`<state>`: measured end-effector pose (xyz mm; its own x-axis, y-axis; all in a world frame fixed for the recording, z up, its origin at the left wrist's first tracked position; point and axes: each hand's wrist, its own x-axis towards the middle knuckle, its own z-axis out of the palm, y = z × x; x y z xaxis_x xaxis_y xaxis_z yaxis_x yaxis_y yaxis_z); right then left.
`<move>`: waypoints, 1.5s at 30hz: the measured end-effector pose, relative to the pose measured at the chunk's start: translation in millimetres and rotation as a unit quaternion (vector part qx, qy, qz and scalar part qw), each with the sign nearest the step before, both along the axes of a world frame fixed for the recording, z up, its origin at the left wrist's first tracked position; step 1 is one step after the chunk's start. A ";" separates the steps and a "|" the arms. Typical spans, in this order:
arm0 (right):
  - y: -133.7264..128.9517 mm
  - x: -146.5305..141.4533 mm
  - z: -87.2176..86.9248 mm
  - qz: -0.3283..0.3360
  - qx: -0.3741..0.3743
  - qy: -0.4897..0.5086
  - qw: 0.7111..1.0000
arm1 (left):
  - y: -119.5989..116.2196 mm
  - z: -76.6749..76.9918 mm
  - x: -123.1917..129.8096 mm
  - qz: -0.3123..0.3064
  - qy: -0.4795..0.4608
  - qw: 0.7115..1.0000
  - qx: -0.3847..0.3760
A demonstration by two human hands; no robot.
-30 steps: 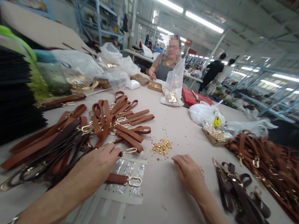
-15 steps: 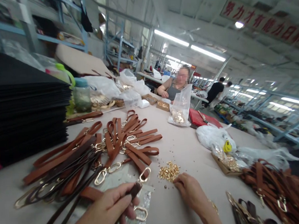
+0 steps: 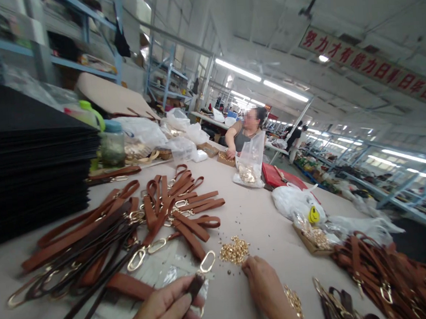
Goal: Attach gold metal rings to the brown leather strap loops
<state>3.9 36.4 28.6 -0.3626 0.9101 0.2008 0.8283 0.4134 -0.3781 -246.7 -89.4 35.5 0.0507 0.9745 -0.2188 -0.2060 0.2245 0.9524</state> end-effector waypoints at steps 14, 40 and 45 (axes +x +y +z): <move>-89.5 -75.4 37.1 0.059 -0.305 0.465 0.829 | -9.7 28.1 13.9 -0.028 0.041 0.997 0.058; -78.0 -9.9 33.7 -0.043 -0.130 0.197 0.971 | -8.4 5.8 35.8 -0.012 0.233 0.969 0.076; -36.7 59.3 29.7 -0.167 -0.036 -0.043 0.984 | -7.7 5.7 25.8 0.008 0.184 0.982 -0.029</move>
<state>63.2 -0.3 58.3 -0.0535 0.9921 0.1132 0.9440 0.0872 -0.3182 -220.9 -97.1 41.3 -0.0571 0.9601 -0.2737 0.1461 0.2792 0.9490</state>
